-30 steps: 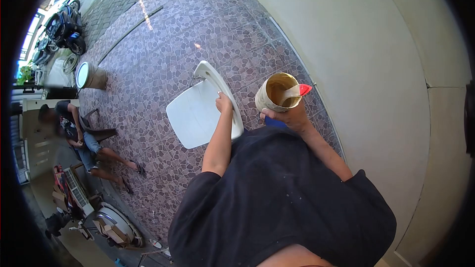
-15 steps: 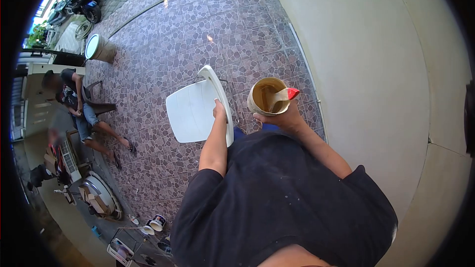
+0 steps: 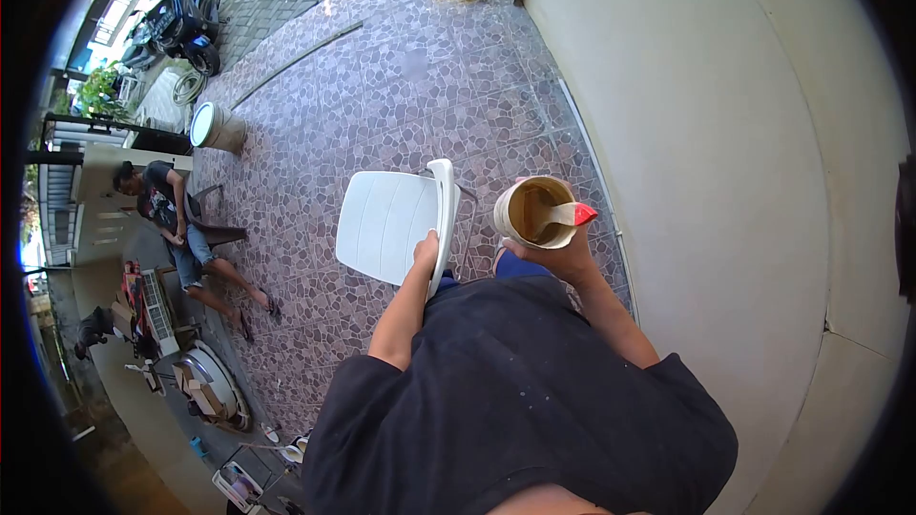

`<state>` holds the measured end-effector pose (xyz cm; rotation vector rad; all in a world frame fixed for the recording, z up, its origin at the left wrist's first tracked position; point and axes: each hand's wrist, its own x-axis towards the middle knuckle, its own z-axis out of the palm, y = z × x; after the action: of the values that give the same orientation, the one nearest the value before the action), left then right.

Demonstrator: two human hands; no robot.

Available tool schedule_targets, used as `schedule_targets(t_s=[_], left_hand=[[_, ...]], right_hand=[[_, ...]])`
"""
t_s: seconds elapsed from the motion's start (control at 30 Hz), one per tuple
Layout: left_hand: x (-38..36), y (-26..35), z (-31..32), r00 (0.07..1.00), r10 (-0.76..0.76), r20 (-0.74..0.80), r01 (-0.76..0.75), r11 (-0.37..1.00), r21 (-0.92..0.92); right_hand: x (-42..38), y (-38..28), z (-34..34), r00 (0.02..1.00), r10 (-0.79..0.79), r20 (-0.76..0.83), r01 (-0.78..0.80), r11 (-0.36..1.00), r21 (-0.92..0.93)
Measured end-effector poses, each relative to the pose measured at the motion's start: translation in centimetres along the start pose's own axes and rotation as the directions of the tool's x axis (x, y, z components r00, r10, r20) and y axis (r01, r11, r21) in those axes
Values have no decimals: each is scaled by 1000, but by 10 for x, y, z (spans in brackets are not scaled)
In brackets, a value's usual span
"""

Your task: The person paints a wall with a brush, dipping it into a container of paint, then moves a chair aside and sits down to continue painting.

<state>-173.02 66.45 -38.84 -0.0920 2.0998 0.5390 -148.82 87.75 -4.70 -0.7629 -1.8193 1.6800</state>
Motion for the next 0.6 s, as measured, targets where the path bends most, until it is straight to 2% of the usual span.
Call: schedule_targets(t_s=[0.03, 0.1, 0.2, 0.3, 0.43, 0.5, 0.53, 0.6], left_hand=[[-15, 18, -5, 998, -10, 64, 8, 999, 33], [-33, 46, -6, 999, 54, 5, -54, 992, 113], [-38, 71, -8, 993, 116, 28, -119, 958, 262], [-33, 101, -5, 975, 208, 74, -221, 911, 349], [-10, 153, -2, 957, 265, 119, -290, 888, 357], [1, 182, -5, 959, 209, 193, -261, 916, 304], [9, 199, -6, 933, 315, 172, -358, 854, 378], [25, 233, -10, 913, 353, 205, -407, 823, 395]], right_hand=[[2, -1, -12, 999, -45, -31, 47, 998, 49], [3, -4, -37, 993, -95, -75, 98, 994, 39], [-2, -5, -68, 988, 21, -152, -7, 996, 89], [1, -8, -88, 963, 12, -268, 19, 993, 113], [7, -6, -102, 934, 19, -356, 9, 997, 77], [8, -9, -101, 919, 76, -387, -31, 992, 122], [14, -11, -100, 911, 42, -410, -1, 995, 100], [30, -12, -94, 897, 5, -442, 29, 997, 70]])
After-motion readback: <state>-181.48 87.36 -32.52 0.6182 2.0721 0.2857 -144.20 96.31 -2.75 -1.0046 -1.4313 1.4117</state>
